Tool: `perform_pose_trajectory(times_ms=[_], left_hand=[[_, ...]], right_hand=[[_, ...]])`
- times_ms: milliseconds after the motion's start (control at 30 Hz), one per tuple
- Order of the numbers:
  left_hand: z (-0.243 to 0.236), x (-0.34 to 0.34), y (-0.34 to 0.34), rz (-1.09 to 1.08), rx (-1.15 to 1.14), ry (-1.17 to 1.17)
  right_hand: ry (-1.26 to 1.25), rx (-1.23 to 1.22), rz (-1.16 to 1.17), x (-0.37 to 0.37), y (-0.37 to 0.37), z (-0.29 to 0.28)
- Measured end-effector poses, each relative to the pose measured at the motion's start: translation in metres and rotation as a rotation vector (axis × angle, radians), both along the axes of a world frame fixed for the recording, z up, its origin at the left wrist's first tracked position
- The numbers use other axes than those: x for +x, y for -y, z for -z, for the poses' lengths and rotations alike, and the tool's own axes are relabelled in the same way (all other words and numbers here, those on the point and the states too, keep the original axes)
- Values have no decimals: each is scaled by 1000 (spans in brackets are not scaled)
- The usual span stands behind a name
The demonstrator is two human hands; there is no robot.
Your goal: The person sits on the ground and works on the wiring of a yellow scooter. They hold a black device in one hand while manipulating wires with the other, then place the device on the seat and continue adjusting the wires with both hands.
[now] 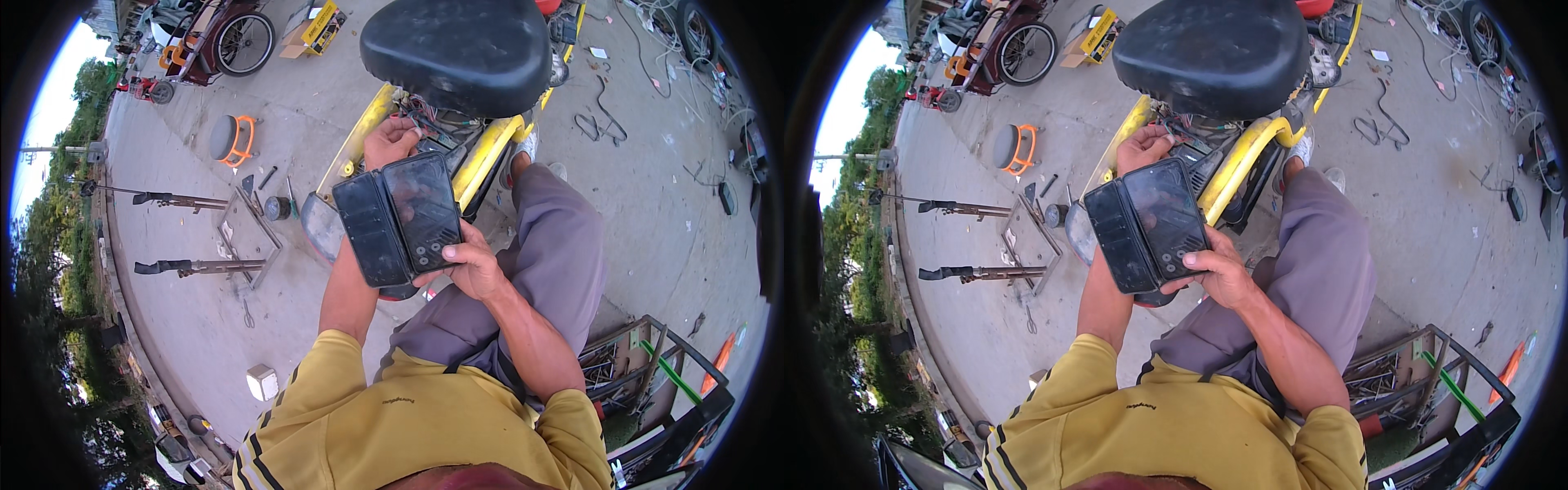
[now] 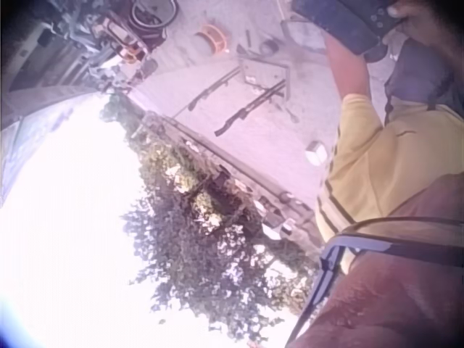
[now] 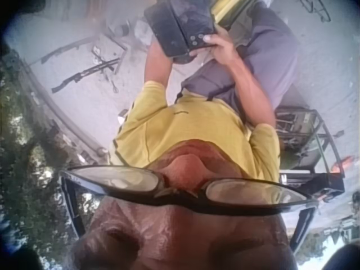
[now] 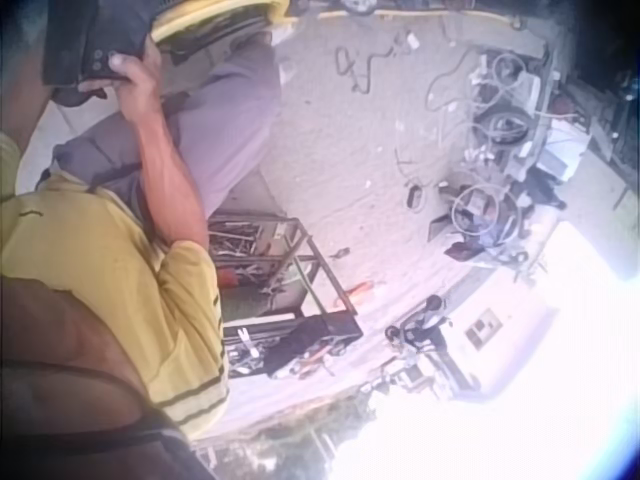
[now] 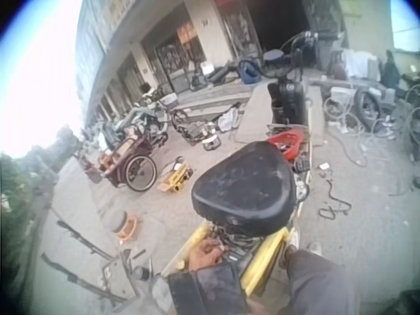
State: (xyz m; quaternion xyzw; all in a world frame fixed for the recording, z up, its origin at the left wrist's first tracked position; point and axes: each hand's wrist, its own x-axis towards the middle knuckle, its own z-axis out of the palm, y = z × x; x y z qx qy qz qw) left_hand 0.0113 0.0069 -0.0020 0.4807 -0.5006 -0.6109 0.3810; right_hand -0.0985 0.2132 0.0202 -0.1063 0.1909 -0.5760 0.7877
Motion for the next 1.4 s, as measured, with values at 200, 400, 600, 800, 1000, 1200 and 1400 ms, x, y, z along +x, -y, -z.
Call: perform_pose_trajectory(times_ms=[200, 400, 600, 800, 1000, 1200, 1400], left_hand=[[5, 1, 3, 9, -12, 15], [8, 1, 5, 8, -13, 35], [9, 2, 5, 6, -14, 53], [5, 0, 2, -5, -15, 55], [10, 4, 4, 32, -40, 9], [8, 4, 3, 52, -64, -19], [1, 2, 1, 50, -49, -18]], right_hand=[[-2, 5, 2, 0, 0, 0], [-6, 8, -1, 0, 0, 0], [-15, 14, 2, 1, 0, -1], [13, -14, -2, -1, -1, -3], [10, -17, 1, -1, 0, -4], [10, -19, -2, -2, -1, -4], [13, -22, 0, -2, -1, -5]])
